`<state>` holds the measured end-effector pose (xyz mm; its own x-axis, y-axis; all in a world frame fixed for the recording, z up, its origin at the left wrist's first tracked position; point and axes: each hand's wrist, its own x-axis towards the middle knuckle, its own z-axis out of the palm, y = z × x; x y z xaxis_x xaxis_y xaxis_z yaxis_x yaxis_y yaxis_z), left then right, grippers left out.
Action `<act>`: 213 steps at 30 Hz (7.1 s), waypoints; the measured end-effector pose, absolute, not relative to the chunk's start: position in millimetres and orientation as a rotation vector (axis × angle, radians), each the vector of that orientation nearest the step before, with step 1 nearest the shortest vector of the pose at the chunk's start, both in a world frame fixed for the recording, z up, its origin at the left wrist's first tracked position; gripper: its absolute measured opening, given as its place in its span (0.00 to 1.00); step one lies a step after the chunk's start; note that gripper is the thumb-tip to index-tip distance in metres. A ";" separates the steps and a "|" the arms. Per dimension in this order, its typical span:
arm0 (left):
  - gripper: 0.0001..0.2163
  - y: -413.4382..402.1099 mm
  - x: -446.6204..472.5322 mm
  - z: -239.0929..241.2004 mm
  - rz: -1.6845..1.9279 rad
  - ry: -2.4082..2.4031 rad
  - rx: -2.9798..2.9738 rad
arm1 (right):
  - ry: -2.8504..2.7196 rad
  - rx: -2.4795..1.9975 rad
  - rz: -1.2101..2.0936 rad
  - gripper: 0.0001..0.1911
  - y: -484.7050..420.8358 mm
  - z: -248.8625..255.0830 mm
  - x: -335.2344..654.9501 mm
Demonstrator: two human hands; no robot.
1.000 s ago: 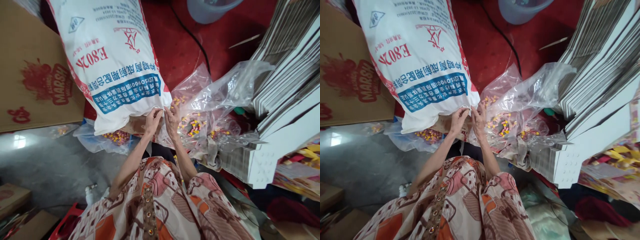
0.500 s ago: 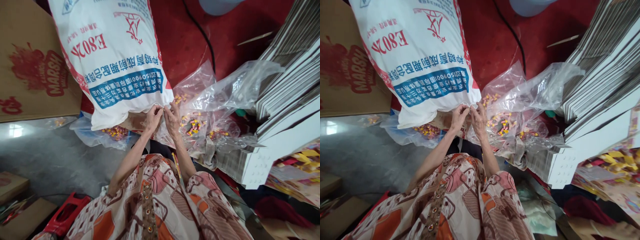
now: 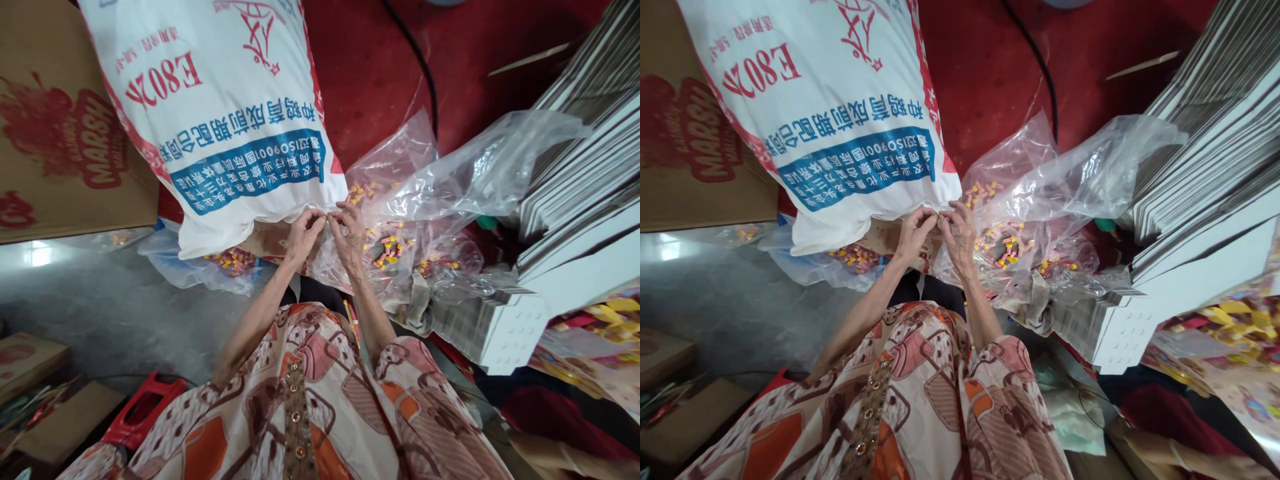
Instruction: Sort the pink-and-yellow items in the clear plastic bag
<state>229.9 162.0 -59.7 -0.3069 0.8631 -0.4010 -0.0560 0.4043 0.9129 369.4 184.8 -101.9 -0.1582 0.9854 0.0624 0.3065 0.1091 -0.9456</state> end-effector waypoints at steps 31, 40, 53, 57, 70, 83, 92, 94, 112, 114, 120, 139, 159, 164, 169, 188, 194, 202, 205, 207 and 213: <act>0.03 155.0 217.6 -72.0 0.938 1.847 1.280 | -1.625 -1.317 1.066 0.13 188.2 -93.5 371.0; 0.07 160.9 216.7 -67.0 0.900 1.722 1.325 | -1.596 -1.295 1.140 0.16 187.3 -92.8 372.8; 0.13 155.8 217.9 -63.2 1.015 1.888 1.136 | -1.475 -1.302 1.196 0.16 187.1 -89.1 376.2; 0.09 154.4 218.0 -63.1 1.043 1.970 1.010 | -1.437 -1.273 1.193 0.15 186.0 -90.1 375.3; 0.02 157.1 232.7 -65.0 0.953 1.820 1.281 | -1.474 -1.306 1.127 0.15 180.1 -95.1 375.2; 0.07 152.8 230.4 -62.6 0.936 1.790 1.118 | -1.305 -1.368 1.198 0.16 180.8 -93.1 374.8; 0.12 152.9 224.9 -66.8 0.980 1.756 0.958 | -1.406 -1.351 1.200 0.18 179.4 -93.4 380.1; 0.12 152.9 224.9 -66.4 0.986 1.750 0.957 | -1.501 -1.340 1.186 0.21 178.6 -94.0 381.9; 0.13 151.9 226.1 -65.2 1.033 1.748 0.949 | -1.577 -1.309 1.151 0.16 178.0 -99.0 380.5; 0.15 151.9 226.1 -66.0 1.058 1.746 0.941 | -1.578 -1.313 1.149 0.15 178.1 -98.4 380.7; 0.19 151.7 223.6 -71.0 1.140 1.733 0.939 | -1.552 -1.280 1.147 0.10 177.9 -99.6 380.8; 0.31 156.6 226.9 -85.5 1.211 1.817 0.974 | -1.582 -1.327 1.131 0.16 179.1 -98.2 381.8; 0.06 158.7 229.3 -71.8 0.987 1.794 1.248 | -1.673 -1.355 1.056 0.12 179.0 -97.9 383.1; 0.06 162.8 232.7 -70.9 1.061 1.790 1.169 | -1.655 -1.317 1.014 0.10 178.7 -96.9 382.3; 0.07 164.5 234.1 -69.9 1.072 1.785 1.079 | -1.666 -1.350 1.052 0.13 179.4 -95.9 382.6; 0.06 167.3 235.2 -59.9 1.004 1.703 1.009 | -1.729 -1.309 0.892 0.11 179.1 -78.2 390.0; 0.04 166.7 237.3 -59.1 0.994 1.677 1.089 | -1.748 -1.363 0.911 0.11 179.1 -82.4 391.2; 0.06 164.1 241.1 -61.7 1.035 1.669 1.082 | -1.658 -1.368 0.947 0.14 179.4 -80.0 395.4; 0.07 163.6 242.7 -61.6 1.012 1.682 1.032 | -1.657 -1.367 0.938 0.14 179.2 -79.0 397.2; 0.07 163.8 243.9 -61.7 1.009 1.685 1.017 | -1.668 -1.365 0.946 0.13 179.0 -78.6 397.9; 0.09 165.9 246.3 -62.0 1.016 1.676 1.034 | -1.701 -1.352 0.928 0.11 180.8 -79.5 398.6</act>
<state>246.3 165.9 -62.0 -0.2525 0.9314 -0.2621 0.1987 0.3151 0.9280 398.6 180.8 -79.5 -0.1509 0.9811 0.1208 0.4293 0.1751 -0.8860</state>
